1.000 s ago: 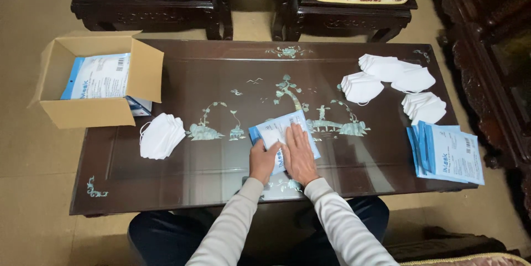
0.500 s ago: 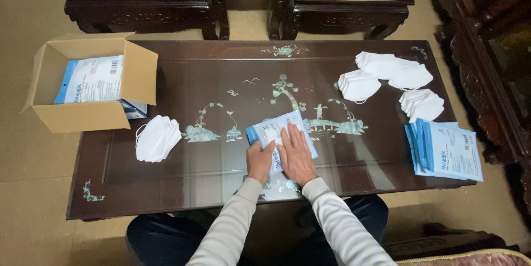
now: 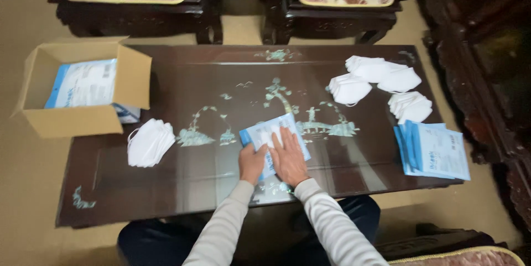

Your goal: Pack face masks into plastic sleeves

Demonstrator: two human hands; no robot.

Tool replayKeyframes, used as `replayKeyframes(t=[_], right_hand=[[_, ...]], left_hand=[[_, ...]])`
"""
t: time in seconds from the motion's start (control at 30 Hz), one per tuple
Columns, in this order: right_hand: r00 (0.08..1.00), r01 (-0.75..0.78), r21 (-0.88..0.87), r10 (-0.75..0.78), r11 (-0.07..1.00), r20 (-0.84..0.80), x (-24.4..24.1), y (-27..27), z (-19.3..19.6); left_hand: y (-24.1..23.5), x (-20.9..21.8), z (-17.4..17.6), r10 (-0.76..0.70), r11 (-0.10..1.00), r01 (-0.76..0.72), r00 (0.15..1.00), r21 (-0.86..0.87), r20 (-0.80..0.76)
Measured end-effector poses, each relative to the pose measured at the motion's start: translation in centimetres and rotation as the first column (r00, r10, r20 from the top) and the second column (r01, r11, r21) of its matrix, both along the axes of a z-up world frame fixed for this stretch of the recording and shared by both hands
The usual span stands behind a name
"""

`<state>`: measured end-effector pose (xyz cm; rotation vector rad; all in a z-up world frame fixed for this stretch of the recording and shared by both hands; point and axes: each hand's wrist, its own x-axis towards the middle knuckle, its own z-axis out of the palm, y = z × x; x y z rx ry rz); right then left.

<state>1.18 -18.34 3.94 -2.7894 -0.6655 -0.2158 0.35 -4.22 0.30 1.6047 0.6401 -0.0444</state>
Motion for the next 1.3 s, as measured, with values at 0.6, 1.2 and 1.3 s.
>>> replayKeyframes(t=[0.6,1.2,1.3], right_hand=[[0.959,0.237,-0.058,-0.224,0.97,0.175,3.0,-16.4,-3.7],[0.94,0.291,-0.01,-0.283,0.957,0.192,1.4,-17.1,0.1],[0.944,0.301,0.003,-0.299,0.953,0.137,1.5,-17.2,0.1]], left_hand=[[10.6,-4.0,0.1,-0.082,0.821,-0.184,0.899,0.541,0.43],[30.3,-5.3,1.4,0.285,0.542,-0.27,0.95,0.796,0.128],[30.4,-5.7,2.3,0.27,0.573,-0.212,0.961,0.791,0.062]])
